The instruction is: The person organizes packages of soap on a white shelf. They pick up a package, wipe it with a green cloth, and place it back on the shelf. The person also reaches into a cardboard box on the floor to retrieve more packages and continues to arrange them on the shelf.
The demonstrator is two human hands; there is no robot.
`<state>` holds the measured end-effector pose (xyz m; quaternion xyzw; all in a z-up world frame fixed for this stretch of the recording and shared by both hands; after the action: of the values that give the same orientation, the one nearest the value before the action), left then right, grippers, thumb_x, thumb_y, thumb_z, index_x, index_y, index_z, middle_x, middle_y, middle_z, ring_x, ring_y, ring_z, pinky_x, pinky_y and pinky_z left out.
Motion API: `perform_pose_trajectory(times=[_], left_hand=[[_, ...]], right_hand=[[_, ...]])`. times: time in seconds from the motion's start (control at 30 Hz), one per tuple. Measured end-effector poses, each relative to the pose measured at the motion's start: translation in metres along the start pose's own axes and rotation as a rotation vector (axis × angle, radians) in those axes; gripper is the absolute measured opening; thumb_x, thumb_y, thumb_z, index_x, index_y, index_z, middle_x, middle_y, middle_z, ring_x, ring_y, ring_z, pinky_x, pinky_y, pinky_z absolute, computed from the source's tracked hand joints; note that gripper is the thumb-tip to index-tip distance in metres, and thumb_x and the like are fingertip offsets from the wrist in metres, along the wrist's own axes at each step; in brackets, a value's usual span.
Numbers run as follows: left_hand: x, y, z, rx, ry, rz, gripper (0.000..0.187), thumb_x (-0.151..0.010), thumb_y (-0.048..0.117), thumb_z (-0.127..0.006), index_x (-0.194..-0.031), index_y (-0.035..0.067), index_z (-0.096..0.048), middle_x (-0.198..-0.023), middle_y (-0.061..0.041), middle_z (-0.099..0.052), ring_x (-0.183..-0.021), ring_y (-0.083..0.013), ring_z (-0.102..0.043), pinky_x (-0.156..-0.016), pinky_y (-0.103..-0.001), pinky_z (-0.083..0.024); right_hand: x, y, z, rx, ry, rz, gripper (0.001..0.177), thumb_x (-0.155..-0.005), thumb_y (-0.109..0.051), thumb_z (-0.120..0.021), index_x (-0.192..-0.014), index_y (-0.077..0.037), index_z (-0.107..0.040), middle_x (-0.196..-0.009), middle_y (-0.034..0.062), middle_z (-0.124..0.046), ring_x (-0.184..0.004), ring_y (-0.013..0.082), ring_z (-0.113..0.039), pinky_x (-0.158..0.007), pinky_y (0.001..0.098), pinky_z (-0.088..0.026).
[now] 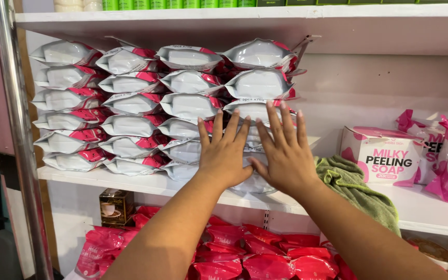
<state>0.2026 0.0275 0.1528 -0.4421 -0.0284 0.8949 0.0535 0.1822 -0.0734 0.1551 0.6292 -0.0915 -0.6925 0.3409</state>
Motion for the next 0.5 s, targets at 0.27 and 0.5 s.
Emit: perform_pose_trajectory(times=[0.27,0.5], left_hand=[[0.042,-0.021,-0.002,0.045,-0.043,0.004,0.113,-0.064,0.041,-0.09,-0.158,0.032,-0.027,-0.167,-0.019,0.009,-0.153,-0.0453,0.007,-0.116,-0.073,0.001],[0.057,-0.037,0.009,0.045,0.045,-0.028,0.105,-0.062,0.04,-0.09,-0.153,0.037,-0.039,-0.166,-0.021,0.004,-0.152,-0.0481,0.004,-0.114,-0.075,-0.002]], right_hand=[[0.028,-0.026,-0.007,-0.018,-0.076,0.231,0.078,-0.093,-0.06,-0.053,-0.145,-0.002,-0.053,-0.165,0.0181,-0.025,-0.154,0.0363,-0.018,-0.124,0.0557,-0.013],[0.03,-0.02,0.011,-0.25,-0.009,0.151,0.068,-0.093,-0.055,-0.053,-0.141,-0.008,-0.055,-0.164,0.0239,-0.023,-0.153,0.0426,-0.017,-0.124,0.057,-0.012]])
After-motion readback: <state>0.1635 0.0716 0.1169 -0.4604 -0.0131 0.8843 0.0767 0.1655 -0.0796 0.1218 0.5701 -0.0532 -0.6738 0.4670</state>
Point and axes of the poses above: each hand's wrist, its own x-axis away from the middle knuckle, its own z-axis out of the back of the hand, y = z × x, the point moved 10 cm from there along -x, towards the middle knuckle
